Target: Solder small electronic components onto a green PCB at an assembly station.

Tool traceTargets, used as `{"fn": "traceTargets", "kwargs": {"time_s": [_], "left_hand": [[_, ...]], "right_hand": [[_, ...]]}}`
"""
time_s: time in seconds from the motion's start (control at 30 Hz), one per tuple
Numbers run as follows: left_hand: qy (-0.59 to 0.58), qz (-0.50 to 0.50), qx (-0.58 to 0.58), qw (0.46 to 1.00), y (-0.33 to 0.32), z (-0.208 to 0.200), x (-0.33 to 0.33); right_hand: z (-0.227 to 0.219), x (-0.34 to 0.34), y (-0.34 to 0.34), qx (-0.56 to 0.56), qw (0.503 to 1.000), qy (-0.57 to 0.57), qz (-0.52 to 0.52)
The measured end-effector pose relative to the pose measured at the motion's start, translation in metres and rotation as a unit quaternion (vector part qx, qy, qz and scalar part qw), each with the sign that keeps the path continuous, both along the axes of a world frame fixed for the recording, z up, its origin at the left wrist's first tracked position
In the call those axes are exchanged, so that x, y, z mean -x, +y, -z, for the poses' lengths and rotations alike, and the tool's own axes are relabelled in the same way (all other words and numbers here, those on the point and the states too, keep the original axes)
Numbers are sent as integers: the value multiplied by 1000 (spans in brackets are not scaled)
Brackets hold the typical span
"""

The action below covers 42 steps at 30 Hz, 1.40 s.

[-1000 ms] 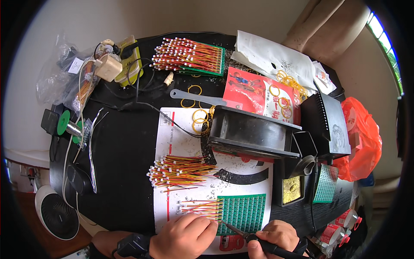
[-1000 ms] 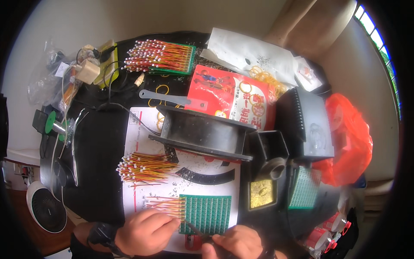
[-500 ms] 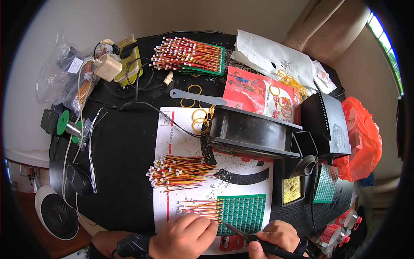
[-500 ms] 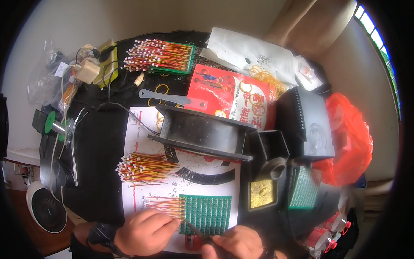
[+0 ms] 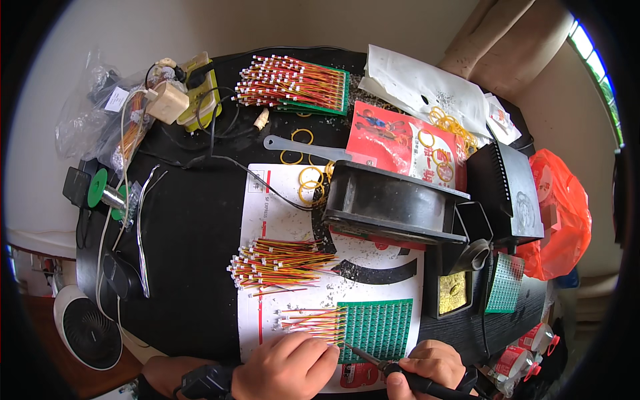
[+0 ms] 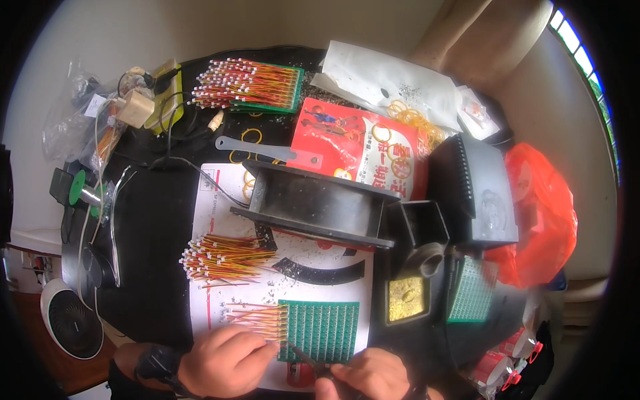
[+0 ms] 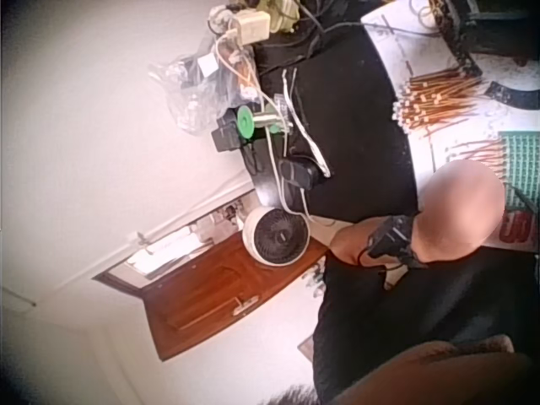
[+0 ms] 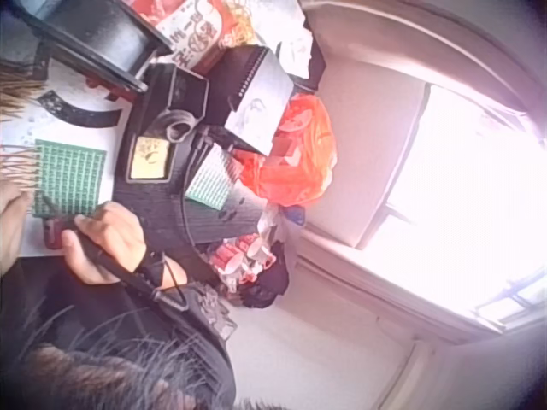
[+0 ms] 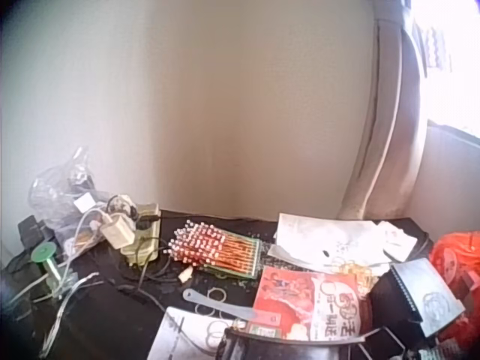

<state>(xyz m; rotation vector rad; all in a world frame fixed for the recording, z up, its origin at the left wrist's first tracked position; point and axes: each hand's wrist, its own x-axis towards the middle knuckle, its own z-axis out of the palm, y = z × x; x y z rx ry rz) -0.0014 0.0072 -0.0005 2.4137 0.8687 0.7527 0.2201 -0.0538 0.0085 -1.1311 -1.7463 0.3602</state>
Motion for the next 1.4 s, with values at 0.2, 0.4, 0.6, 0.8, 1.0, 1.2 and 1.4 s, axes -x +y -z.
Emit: {"fn": "traceTargets", "kwargs": {"time_s": [0.2, 0.4, 0.6, 0.8, 1.0, 1.2, 1.4], "left_hand": [[17, 23, 11, 1000, -1, 2, 1], [34, 11, 2, 999, -2, 3, 4], [28, 14, 1, 1000, -1, 3, 2], [31, 10, 2, 999, -3, 3, 3], [28, 19, 13, 999, -1, 3, 1], [26, 9, 26, 999, 0, 0, 2], [6, 1, 58, 998, 0, -1, 1]], "right_hand": [[-4, -2, 1, -21, 999, -36, -5], [0, 0, 6, -10, 1000, -8, -13], [-7, 3, 7, 33, 999, 33, 13], [5, -8, 4, -50, 997, -38, -45], [2, -7, 1, -31, 999, -31, -31], [3, -1, 0, 15, 1000, 24, -6], [5, -6, 5, -39, 998, -47, -34]]}}
